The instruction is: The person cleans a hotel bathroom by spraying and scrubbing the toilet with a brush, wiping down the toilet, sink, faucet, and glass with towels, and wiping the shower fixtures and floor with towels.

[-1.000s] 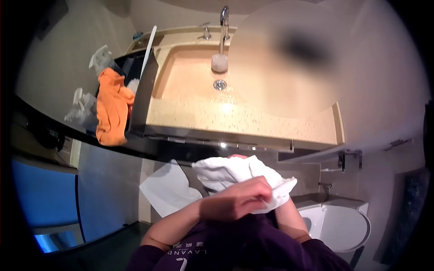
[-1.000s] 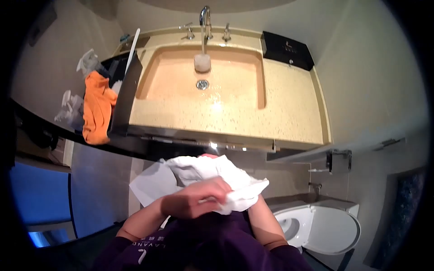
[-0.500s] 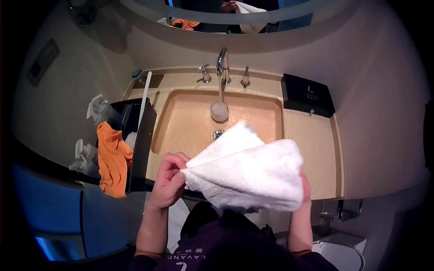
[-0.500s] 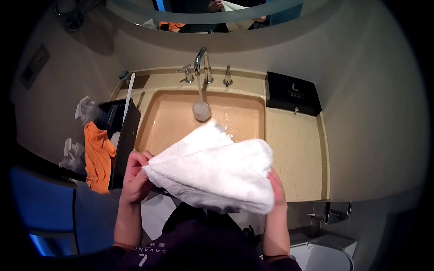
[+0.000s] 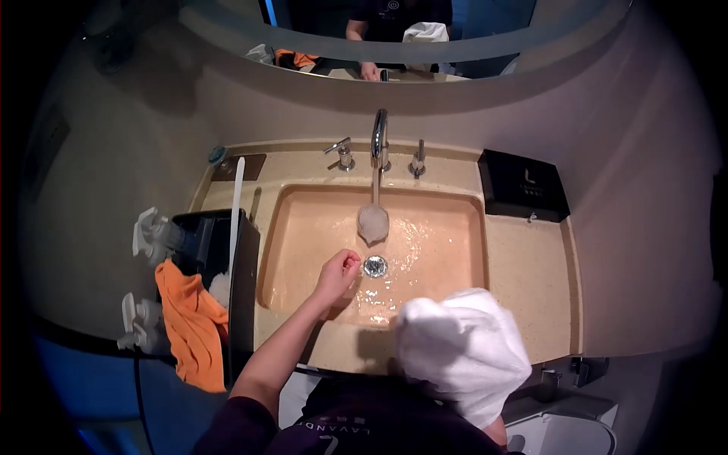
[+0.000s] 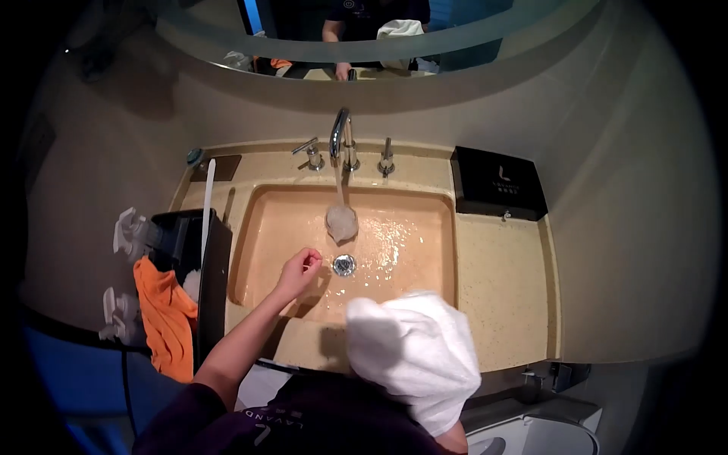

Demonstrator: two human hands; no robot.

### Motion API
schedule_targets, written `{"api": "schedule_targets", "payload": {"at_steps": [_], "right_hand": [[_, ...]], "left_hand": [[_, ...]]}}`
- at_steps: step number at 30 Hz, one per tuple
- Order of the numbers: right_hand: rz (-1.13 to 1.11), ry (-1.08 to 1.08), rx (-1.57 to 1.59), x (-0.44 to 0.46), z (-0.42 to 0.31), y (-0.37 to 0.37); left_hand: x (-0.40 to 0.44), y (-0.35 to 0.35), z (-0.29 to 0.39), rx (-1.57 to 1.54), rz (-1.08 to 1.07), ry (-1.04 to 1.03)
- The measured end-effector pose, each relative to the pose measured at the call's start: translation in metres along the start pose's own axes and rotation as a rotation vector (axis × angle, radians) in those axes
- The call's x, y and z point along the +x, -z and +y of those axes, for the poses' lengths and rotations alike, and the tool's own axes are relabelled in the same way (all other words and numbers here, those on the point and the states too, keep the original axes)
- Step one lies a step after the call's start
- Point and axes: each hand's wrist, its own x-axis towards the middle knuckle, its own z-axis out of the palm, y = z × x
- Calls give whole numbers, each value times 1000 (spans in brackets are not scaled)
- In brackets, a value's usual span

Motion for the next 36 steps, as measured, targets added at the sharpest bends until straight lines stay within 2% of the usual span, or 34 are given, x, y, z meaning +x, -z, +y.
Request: {"api": "schedule_targets", "payload": {"at_steps": [1,4,5,8,11,14,15,18,19,22,23,25,28,30,32,34,35,36], "right_hand": [[32,5,0,5,1,1],[137,28,5,15,2,8],[180,50,5,11,-2,16],[278,57,-8,17,4,19],[359,56,-28,18,14,21],[415,46,-33,20,23,23],[425,44,-31,21,26,24],[448,29,-16,27,35,26],[445,25,-12,31,37,25],[436,16,-6,38,39,24],[430,14,-8,40,39,23],[416,18,-11,42,37,22],[411,26,-28,41,32,20],[406,43,-41,42,25,21],[389,72,-46,43,17,22],[359,105,-65,44,3,23],[348,108,-71,43,1,21],[337,119,-86,41,-4,19]], "left_hand": [[12,2,-11,106,31,5],[54,-2,-19,455,167,-442],[70,-6,-20,449,97,-357],[116,-12,-35,828,-81,-444],[159,-22,-61,1232,-243,-420],[158,-43,-56,1016,-344,-192],[151,-45,-54,844,-310,-177],[134,-17,-54,698,26,-552],[135,-13,-63,503,194,-465],[133,-18,-85,185,216,-298],[133,-25,-98,200,136,-315],[140,-46,-108,-179,65,-178],[145,-58,-94,-457,14,-184],[142,-46,-50,-611,-11,-236],[155,-50,-68,-443,40,-351],[160,-48,-70,-909,-86,39],[163,-53,-92,-831,-113,268],[156,-48,-95,-1020,-240,370]]}}
